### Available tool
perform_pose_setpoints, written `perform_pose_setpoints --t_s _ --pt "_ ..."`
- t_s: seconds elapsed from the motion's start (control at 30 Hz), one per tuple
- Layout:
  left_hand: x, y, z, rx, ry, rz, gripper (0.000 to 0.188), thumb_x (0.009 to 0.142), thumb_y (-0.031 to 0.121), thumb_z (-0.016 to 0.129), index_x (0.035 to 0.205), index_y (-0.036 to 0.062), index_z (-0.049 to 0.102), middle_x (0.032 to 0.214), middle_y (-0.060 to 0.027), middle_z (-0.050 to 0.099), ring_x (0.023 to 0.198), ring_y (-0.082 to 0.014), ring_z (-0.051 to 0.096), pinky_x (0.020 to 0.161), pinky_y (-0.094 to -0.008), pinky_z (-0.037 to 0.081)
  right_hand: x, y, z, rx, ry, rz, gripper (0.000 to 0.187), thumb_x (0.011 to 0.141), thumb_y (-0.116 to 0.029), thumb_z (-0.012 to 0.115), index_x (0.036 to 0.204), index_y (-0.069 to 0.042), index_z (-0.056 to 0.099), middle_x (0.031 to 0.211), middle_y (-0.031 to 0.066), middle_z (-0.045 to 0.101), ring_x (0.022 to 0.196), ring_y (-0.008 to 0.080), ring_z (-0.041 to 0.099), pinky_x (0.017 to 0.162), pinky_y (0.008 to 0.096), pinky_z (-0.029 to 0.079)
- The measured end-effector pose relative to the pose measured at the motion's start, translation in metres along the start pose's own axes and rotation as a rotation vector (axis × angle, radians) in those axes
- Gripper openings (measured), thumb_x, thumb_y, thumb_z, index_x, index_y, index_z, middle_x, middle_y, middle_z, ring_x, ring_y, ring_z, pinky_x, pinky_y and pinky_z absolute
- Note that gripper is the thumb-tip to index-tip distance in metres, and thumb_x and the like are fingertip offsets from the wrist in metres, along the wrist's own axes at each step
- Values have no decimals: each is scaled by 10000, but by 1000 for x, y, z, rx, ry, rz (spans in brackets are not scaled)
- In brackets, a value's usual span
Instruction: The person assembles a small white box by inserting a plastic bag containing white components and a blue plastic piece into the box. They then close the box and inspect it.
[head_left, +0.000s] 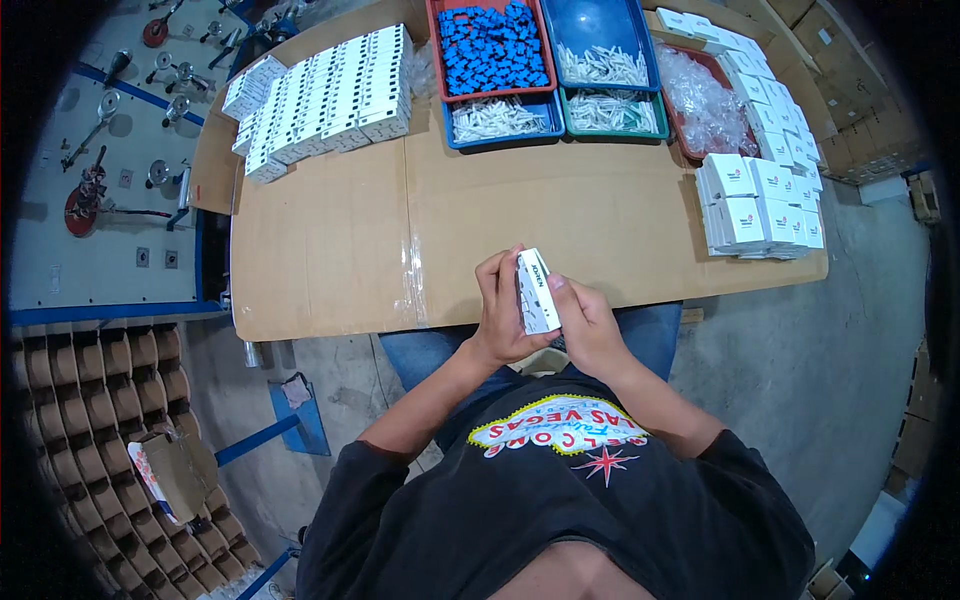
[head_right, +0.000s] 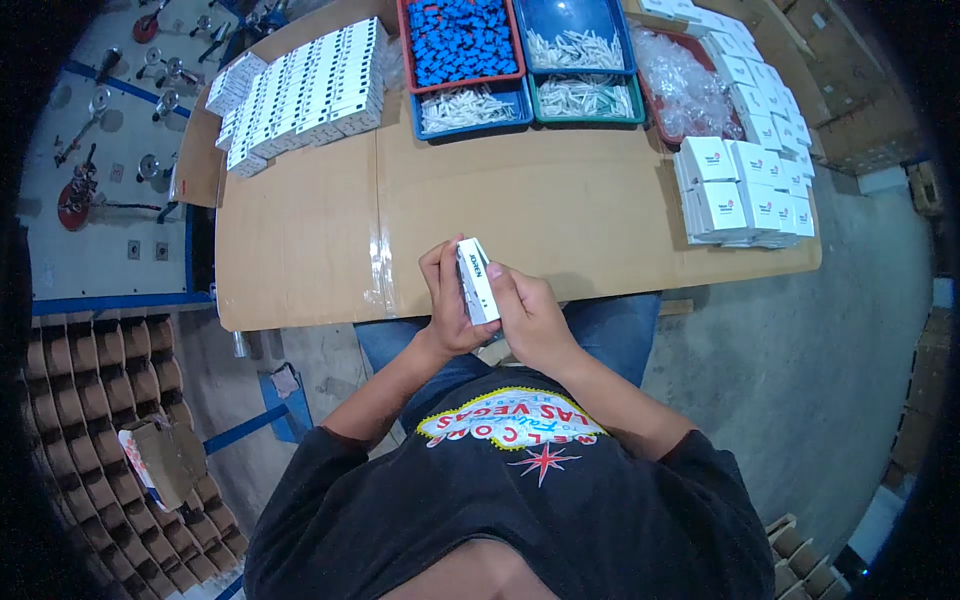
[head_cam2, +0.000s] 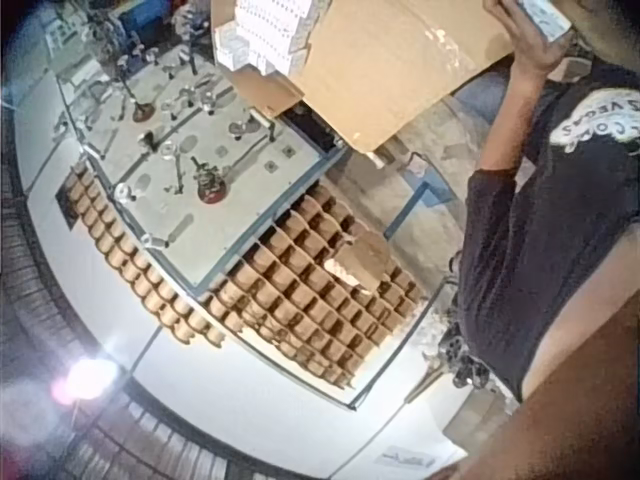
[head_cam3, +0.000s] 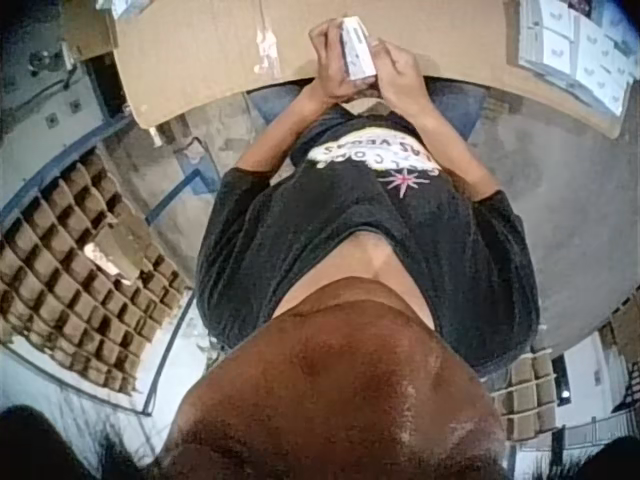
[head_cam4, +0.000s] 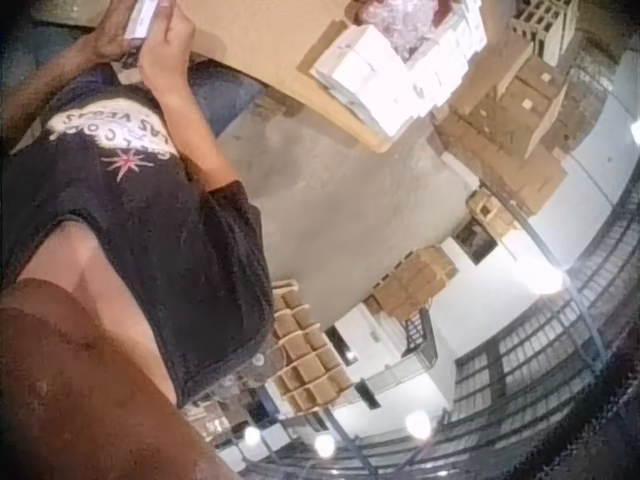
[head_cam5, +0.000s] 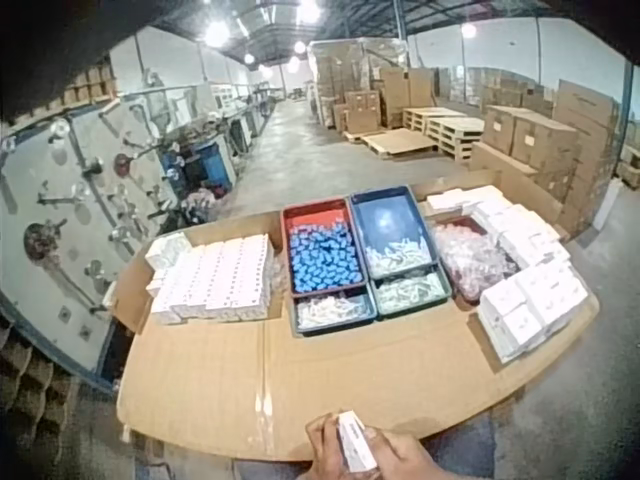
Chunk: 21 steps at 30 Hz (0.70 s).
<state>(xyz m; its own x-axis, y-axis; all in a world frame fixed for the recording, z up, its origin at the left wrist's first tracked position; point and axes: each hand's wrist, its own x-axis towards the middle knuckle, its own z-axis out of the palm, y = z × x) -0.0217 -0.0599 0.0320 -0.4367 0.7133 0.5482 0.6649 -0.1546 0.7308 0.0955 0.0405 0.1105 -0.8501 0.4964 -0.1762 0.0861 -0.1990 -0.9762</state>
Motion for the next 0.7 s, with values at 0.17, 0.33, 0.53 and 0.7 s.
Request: perform_pose_setpoints --t_s 0.17,0.33,0.53,0.7 --pt "1 5 -1 -13 19 -10 1162 823 714 639 1483 -150 229 1362 -264 324 1265 -358 358 1085 -448 342 -2 0 1 16 36 27 437 1112 -312 387 950 18 621 775 -2 592 730 60 511 662 264 453" --pt "6 9 7 -134 109 -62 1017 896 615 618 1500 -111 242 1392 -246 336 1283 -354 383 1081 -418 362 8 -1 -7 -35 6 68 440 1103 -326 413 1011 36 647 841 35 651 815 111 594 774 295 492" --pt "29 39 7 -954 316 -883 693 1069 550 314 1546 46 320 1412 -109 506 1304 -200 500 1113 -357 383 18 -13 -16 -521 -34 -328 616 971 -372 635 1435 4 483 1441 243 504 1355 341 495 1124 411 379" --pt "43 61 -3 -1122 231 -1081 716 1034 643 325 1481 86 378 1330 -105 551 1198 -197 580 1004 -346 491 28 -7 -26 -723 -97 -570 764 885 -435 714 1458 2 460 1475 228 483 1376 396 460 1153 464 348"
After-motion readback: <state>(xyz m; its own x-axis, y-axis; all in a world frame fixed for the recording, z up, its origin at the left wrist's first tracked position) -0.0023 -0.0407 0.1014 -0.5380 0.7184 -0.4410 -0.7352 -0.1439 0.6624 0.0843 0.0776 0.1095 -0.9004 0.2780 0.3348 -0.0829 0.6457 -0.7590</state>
